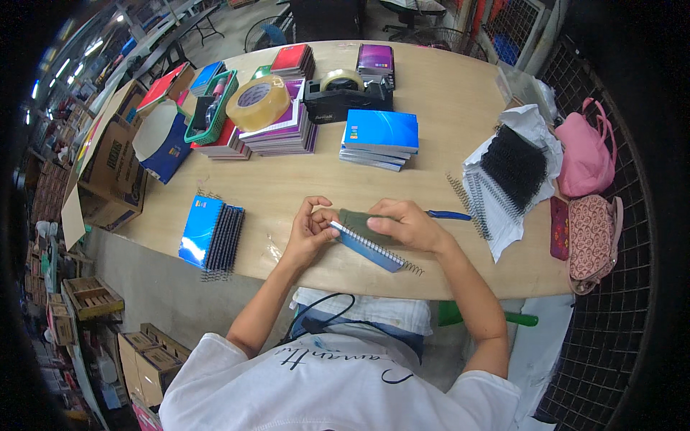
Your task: The person assembles notebooks by threading plastic spirals through pre-punched holes in blue and white covers and internal pages, then clips the excess spiral length using pliers.
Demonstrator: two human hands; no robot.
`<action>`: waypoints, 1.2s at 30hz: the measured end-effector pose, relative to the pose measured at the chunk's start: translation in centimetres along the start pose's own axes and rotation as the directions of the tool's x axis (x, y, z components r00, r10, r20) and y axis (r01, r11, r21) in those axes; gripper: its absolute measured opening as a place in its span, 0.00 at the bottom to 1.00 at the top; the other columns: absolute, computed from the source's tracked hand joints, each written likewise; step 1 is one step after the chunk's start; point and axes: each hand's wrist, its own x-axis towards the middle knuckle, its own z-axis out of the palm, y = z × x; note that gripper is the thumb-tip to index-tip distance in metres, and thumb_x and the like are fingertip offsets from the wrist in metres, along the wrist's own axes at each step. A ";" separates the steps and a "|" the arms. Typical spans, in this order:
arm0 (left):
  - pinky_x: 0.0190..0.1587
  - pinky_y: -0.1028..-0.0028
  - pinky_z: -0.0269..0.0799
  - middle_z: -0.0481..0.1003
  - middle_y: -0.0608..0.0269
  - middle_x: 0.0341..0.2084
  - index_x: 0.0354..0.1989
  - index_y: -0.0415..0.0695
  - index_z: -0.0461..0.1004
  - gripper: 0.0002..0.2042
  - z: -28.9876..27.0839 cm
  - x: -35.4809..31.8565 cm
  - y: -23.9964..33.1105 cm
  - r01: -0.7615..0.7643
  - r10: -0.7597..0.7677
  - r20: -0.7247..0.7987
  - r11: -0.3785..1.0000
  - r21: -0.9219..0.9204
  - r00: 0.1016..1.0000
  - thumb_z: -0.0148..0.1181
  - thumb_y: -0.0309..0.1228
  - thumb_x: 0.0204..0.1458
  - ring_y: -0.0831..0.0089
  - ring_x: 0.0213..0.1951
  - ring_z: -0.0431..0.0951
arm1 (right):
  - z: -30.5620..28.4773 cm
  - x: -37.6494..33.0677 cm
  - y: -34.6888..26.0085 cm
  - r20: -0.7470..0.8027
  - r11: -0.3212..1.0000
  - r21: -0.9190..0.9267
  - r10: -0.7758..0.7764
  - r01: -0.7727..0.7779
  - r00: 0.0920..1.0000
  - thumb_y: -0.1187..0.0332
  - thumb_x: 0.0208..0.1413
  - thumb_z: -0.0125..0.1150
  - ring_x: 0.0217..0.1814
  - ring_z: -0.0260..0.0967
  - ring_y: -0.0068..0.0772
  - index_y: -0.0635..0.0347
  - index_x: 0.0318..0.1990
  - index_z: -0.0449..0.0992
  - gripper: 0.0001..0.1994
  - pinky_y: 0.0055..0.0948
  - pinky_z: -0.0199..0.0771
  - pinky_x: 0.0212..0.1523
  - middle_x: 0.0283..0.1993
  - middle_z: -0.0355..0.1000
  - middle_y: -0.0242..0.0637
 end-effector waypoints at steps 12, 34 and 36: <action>0.42 0.76 0.73 0.75 0.62 0.35 0.53 0.45 0.59 0.28 0.0 -1.5 0.2 0.011 -0.012 -0.068 1.000 -0.003 0.998 0.63 0.14 0.45 0.77 0.39 0.76 | -0.1 0.9 0.1 -0.043 0.998 0.032 0.051 -0.050 0.998 0.54 0.52 0.64 0.48 0.70 0.50 0.54 0.48 0.80 0.19 0.37 0.69 0.51 0.48 0.70 0.54; 0.44 0.78 0.71 0.74 0.62 0.40 0.61 0.48 0.55 0.31 3.0 -4.2 5.8 -0.023 0.016 -0.103 0.997 -0.067 0.995 0.64 0.22 0.51 0.79 0.41 0.74 | -0.7 -7.7 8.6 -0.520 0.869 -0.475 -0.147 -0.142 0.842 0.65 0.58 0.54 0.54 0.61 0.54 0.66 0.56 0.67 0.20 0.46 0.59 0.57 0.49 0.64 0.51; 0.41 0.78 0.71 0.74 0.62 0.39 0.61 0.48 0.55 0.31 3.1 -4.0 5.6 -0.044 0.036 -0.140 0.998 -0.054 0.990 0.64 0.21 0.50 0.80 0.39 0.74 | -2.0 -7.4 5.3 -0.522 0.918 -0.394 -0.186 -0.042 0.832 0.65 0.56 0.56 0.51 0.63 0.53 0.66 0.54 0.69 0.20 0.45 0.63 0.53 0.48 0.65 0.51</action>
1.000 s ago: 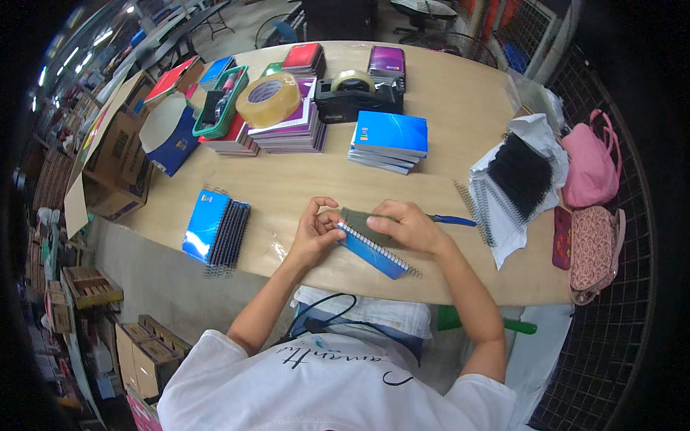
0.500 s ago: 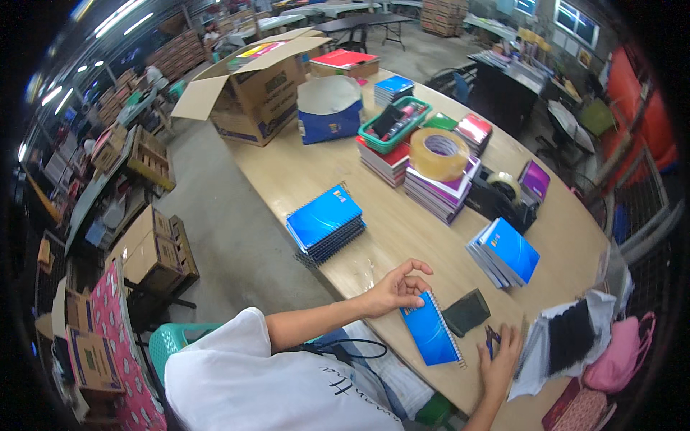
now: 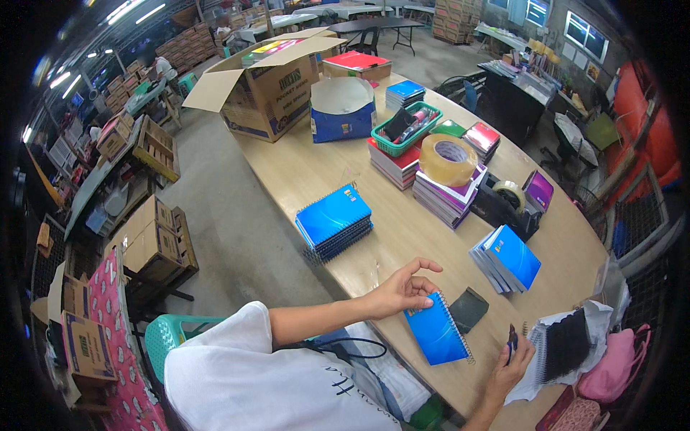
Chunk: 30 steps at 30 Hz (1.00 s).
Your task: The person assembles notebooks by threading plastic spirals through pre-punched holes in blue and white covers and internal pages, then clips the excess spiral length using pliers.
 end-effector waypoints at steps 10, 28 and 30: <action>0.44 0.75 0.73 0.78 0.57 0.37 0.63 0.44 0.55 0.33 0.5 1.0 0.5 0.030 -0.022 -0.073 0.993 0.115 0.997 0.64 0.19 0.49 0.74 0.41 0.77 | -2.9 7.5 -10.9 0.107 0.850 -0.186 -0.481 0.492 0.870 0.59 0.40 0.71 0.48 0.68 0.40 0.56 0.47 0.77 0.24 0.50 0.62 0.55 0.44 0.70 0.37; 0.42 0.75 0.75 0.79 0.48 0.38 0.68 0.40 0.49 0.36 1.5 1.1 1.1 0.131 -0.119 -0.059 0.952 0.278 0.991 0.59 0.18 0.50 0.73 0.38 0.79 | -1.7 8.7 -12.4 0.120 0.596 -0.336 -0.741 0.729 0.661 0.67 0.47 0.58 0.46 0.69 0.26 0.54 0.38 0.78 0.10 0.53 0.54 0.66 0.37 0.70 0.28; 0.42 0.75 0.75 0.79 0.48 0.38 0.68 0.40 0.49 0.36 1.5 1.2 1.1 0.133 -0.122 -0.056 0.951 0.281 0.991 0.59 0.18 0.50 0.72 0.38 0.79 | -1.8 8.8 -12.4 0.132 0.567 -0.352 -0.758 0.745 0.639 0.67 0.47 0.58 0.45 0.69 0.26 0.55 0.37 0.78 0.09 0.52 0.55 0.65 0.36 0.70 0.28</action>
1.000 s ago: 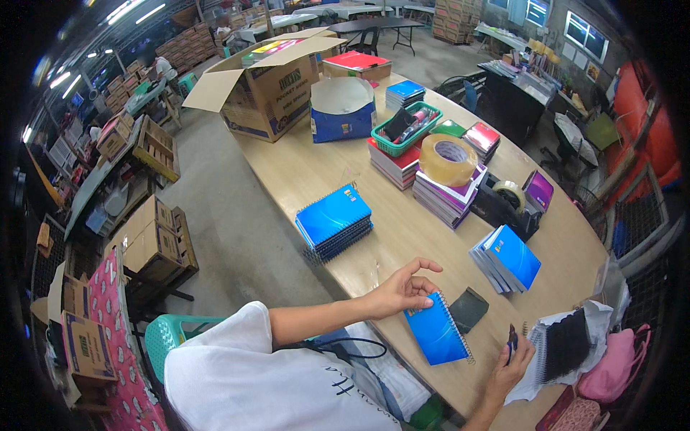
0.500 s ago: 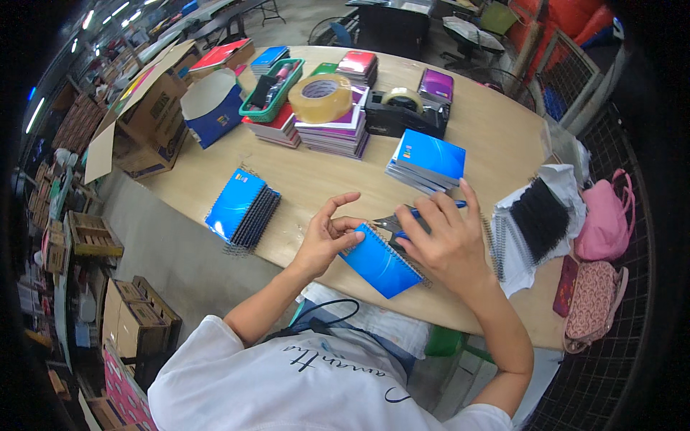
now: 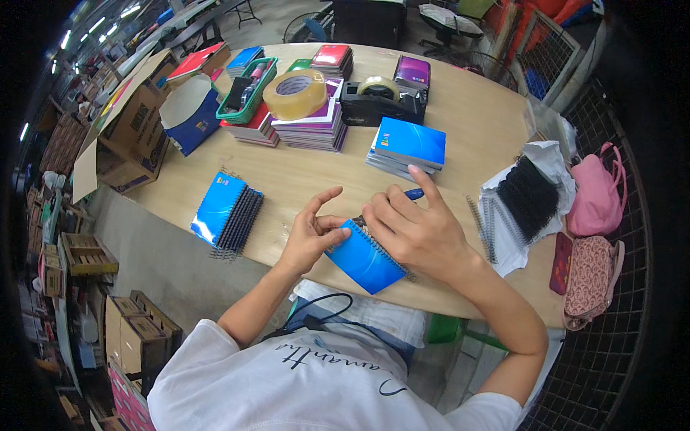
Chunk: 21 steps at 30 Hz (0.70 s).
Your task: The person assembles notebooks by threading plastic spirals through pre-punched holes in blue and white covers and internal pages, then clips the excess spiral length using pliers.
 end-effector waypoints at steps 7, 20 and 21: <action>0.39 0.78 0.75 0.80 0.54 0.36 0.67 0.43 0.52 0.35 0.7 -0.5 -0.6 -0.158 0.182 -0.101 0.965 0.210 0.978 0.60 0.16 0.50 0.75 0.39 0.78 | -0.9 -0.3 -0.9 0.499 0.824 0.260 0.331 -0.503 0.801 0.59 0.47 0.64 0.41 0.72 0.35 0.58 0.38 0.79 0.14 0.40 0.72 0.47 0.37 0.72 0.37; 0.32 0.83 0.71 0.75 0.63 0.42 0.54 0.40 0.73 0.18 -15.0 -7.6 6.5 -0.338 0.560 -0.653 0.829 0.446 0.511 0.55 0.20 0.53 0.84 0.34 0.73 | 2.2 -12.2 -1.6 0.369 0.355 0.284 0.817 -0.891 0.444 0.70 0.49 0.65 0.43 0.70 0.48 0.66 0.45 0.76 0.16 0.40 0.70 0.44 0.39 0.70 0.46; 0.34 0.83 0.70 0.75 0.64 0.40 0.53 0.41 0.74 0.17 -16.2 -7.8 6.1 -0.308 0.538 -0.683 0.843 0.441 0.494 0.56 0.20 0.53 0.83 0.33 0.72 | 2.8 -13.3 -2.0 0.353 0.383 0.232 0.824 -0.894 0.444 0.70 0.49 0.65 0.44 0.69 0.48 0.66 0.45 0.76 0.16 0.41 0.69 0.45 0.39 0.70 0.46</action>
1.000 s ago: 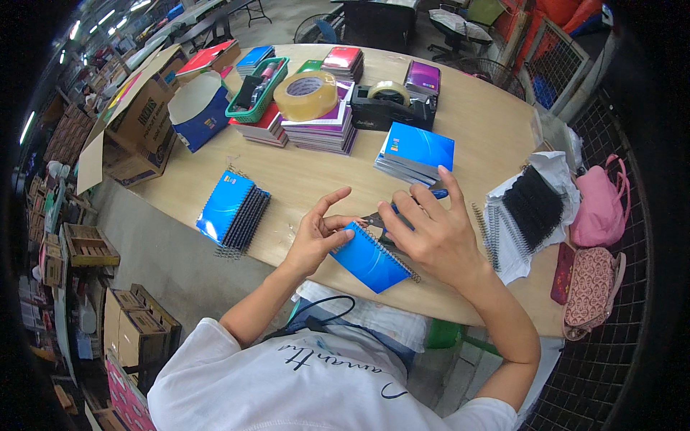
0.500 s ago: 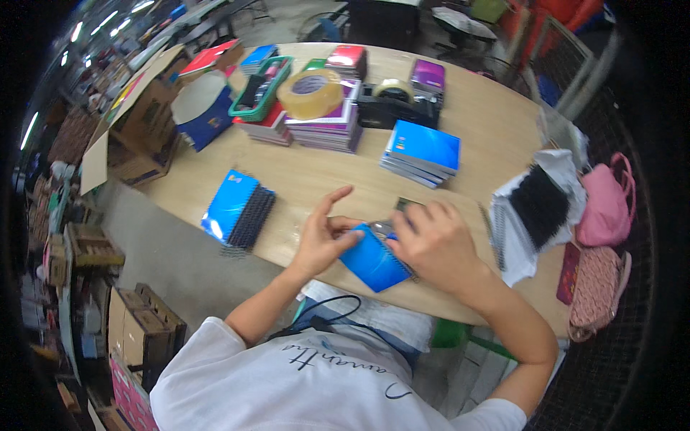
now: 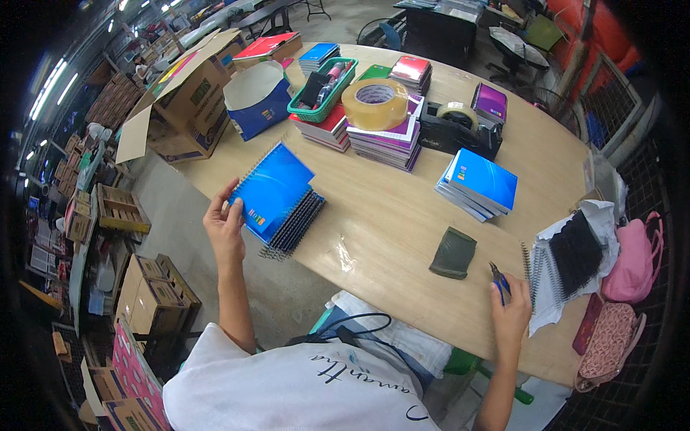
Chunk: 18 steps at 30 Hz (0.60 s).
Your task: The person assembles notebooks by threading plastic spirals through pre-punched holes in blue and white covers and internal pages, then clips the excess spiral length using pliers.
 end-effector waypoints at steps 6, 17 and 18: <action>0.42 0.72 0.70 0.75 0.59 0.34 0.46 0.44 0.79 0.15 -3.4 -0.2 -2.1 -0.125 0.128 0.047 0.721 0.682 0.991 0.62 0.26 0.48 0.70 0.36 0.73 | 2.8 -1.3 2.3 -0.040 0.993 -0.121 -0.012 0.007 0.999 0.69 0.49 0.65 0.50 0.63 0.50 0.65 0.48 0.74 0.18 0.43 0.62 0.52 0.42 0.68 0.47; 0.48 0.67 0.71 0.70 0.56 0.49 0.49 0.44 0.76 0.19 1.8 -2.3 2.5 -0.343 0.356 0.092 0.752 0.562 0.930 0.65 0.25 0.45 0.63 0.48 0.73 | 3.3 -0.5 -4.7 0.087 0.949 -0.027 -0.310 0.314 0.947 0.67 0.38 0.72 0.53 0.65 0.49 0.52 0.53 0.75 0.28 0.41 0.66 0.52 0.59 0.63 0.46; 0.48 0.67 0.72 0.69 0.56 0.49 0.50 0.43 0.75 0.20 4.7 -3.3 3.3 -0.346 0.318 0.138 0.864 0.367 0.938 0.65 0.24 0.45 0.64 0.49 0.73 | 4.2 0.4 -5.3 0.122 0.924 -0.056 -0.369 0.378 0.921 0.68 0.38 0.72 0.51 0.67 0.48 0.50 0.51 0.77 0.27 0.42 0.69 0.50 0.58 0.64 0.45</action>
